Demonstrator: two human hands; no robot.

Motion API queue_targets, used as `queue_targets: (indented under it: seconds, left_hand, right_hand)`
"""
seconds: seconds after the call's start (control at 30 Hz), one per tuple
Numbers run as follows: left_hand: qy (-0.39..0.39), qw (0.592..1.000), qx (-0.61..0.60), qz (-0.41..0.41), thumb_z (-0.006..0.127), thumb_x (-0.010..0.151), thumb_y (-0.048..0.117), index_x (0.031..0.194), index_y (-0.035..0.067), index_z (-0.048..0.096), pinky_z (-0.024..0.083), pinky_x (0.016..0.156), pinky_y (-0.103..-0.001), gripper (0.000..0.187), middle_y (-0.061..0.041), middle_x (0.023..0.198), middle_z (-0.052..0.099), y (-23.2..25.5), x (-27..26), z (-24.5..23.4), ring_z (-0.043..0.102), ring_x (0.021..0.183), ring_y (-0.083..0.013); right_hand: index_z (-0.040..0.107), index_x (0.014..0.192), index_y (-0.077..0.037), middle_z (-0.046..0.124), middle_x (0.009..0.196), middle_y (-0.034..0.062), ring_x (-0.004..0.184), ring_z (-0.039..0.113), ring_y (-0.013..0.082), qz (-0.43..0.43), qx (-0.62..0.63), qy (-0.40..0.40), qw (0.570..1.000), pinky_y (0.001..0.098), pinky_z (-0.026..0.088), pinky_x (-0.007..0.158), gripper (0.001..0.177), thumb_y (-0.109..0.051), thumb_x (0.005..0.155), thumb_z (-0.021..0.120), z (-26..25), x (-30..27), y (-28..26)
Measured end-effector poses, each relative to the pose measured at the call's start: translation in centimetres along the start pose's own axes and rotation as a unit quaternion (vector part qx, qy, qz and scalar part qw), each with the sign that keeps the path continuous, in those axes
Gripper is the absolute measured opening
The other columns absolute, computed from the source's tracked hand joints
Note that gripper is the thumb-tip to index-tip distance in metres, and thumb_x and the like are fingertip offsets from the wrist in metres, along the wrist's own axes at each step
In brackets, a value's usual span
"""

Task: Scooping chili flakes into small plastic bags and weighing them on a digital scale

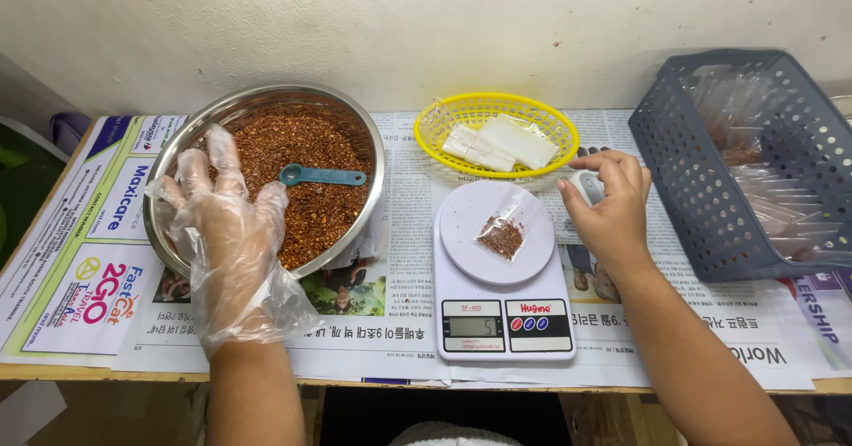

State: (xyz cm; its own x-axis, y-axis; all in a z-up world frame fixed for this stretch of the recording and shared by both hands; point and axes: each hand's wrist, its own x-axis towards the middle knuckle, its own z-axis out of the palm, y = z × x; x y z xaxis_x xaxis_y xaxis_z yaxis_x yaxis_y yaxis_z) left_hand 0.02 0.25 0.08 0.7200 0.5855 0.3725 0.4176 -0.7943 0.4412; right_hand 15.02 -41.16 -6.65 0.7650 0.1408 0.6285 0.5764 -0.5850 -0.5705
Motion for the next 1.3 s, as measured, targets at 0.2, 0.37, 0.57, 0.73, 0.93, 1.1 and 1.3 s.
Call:
queue_targets:
  seconds: [0.2,0.37,0.57,0.73,0.93,1.1,1.3]
  left_hand:
    - [-0.068,0.981,0.161,-0.088,0.050,0.103,0.032,0.168,0.008,0.009,0.000,0.128,-0.056,0.080,-0.027,0.170,0.004,9.3,-2.9,-5.7,-0.001,0.155,-0.0416]
    - [-0.064,0.998,-0.014,0.013,0.077,0.067,0.076,0.166,0.029,0.017,0.003,0.108,-0.085,0.125,-0.036,0.161,0.006,6.5,-2.0,-3.9,0.003,0.146,-0.0623]
    - [-0.171,0.968,0.041,0.177,0.073,0.078,0.066,0.163,0.035,0.026,-0.005,0.112,-0.076,0.102,-0.031,0.165,0.003,10.5,-3.3,-0.3,-0.001,0.148,-0.0593]
    - [-0.255,0.941,0.051,0.216,0.064,0.084,0.067,0.152,0.039,0.043,-0.011,0.116,-0.070,0.076,-0.021,0.169,0.004,14.9,-4.2,3.4,0.000,0.154,-0.0475]
    - [-0.334,0.880,-0.269,0.205,0.081,0.086,0.038,0.127,0.017,0.068,0.028,0.121,-0.058,0.048,-0.018,0.136,0.060,18.6,-3.0,4.5,0.046,0.141,-0.0383]
    - [-0.223,0.819,-0.442,0.289,0.087,0.067,0.020,0.075,0.023,0.075,0.055,0.092,-0.032,0.014,0.002,0.081,0.074,19.4,-2.9,8.4,0.073,0.091,-0.0166]
    - [-0.200,0.815,-0.485,0.248,0.088,0.073,0.021,0.077,0.019,0.078,0.043,0.118,-0.036,0.012,-0.003,0.086,0.074,20.6,-4.1,11.4,0.068,0.110,-0.0233]
  right_hand:
    - [0.075,0.110,-0.019,0.059,0.108,0.0046,0.111,0.054,0.0239,-0.015,0.001,-0.076,0.997,0.0389,0.031,0.104,0.019,-0.033,0.098,0.077,0.8,0.0,1.0]
    - [0.075,0.113,-0.019,0.061,0.113,0.0113,0.112,0.053,0.0320,0.046,0.001,-0.182,0.982,0.0438,0.035,0.105,0.026,-0.039,0.095,0.075,1.7,0.9,0.0]
    - [0.075,0.100,-0.013,0.061,0.111,0.0147,0.111,0.052,0.0347,0.113,-0.005,-0.232,0.966,0.0458,0.037,0.103,0.025,-0.034,0.089,0.081,2.8,1.9,-0.1]
    - [0.075,0.093,-0.015,0.061,0.107,0.0105,0.106,0.054,0.0317,0.118,0.023,-0.230,0.966,0.0431,0.040,0.100,0.014,-0.025,0.087,0.081,2.7,2.8,0.1]
    - [0.073,0.093,-0.021,0.060,0.112,0.0011,0.103,0.053,0.0235,-0.147,0.092,-0.219,0.960,0.0379,0.041,0.101,0.006,-0.023,0.090,0.078,-3.5,5.7,-7.7]
    - [0.073,0.093,-0.020,0.061,0.116,0.0039,0.103,0.053,0.0237,-0.259,0.056,-0.141,0.954,0.0390,0.042,0.102,0.008,-0.018,0.090,0.080,-5.5,6.7,-9.9]
    - [0.064,0.125,-0.012,0.064,0.108,0.0078,0.095,0.060,0.0255,-0.186,0.082,-0.170,0.964,0.0396,0.048,0.091,0.048,-0.021,0.083,0.085,-7.8,7.1,-8.4]
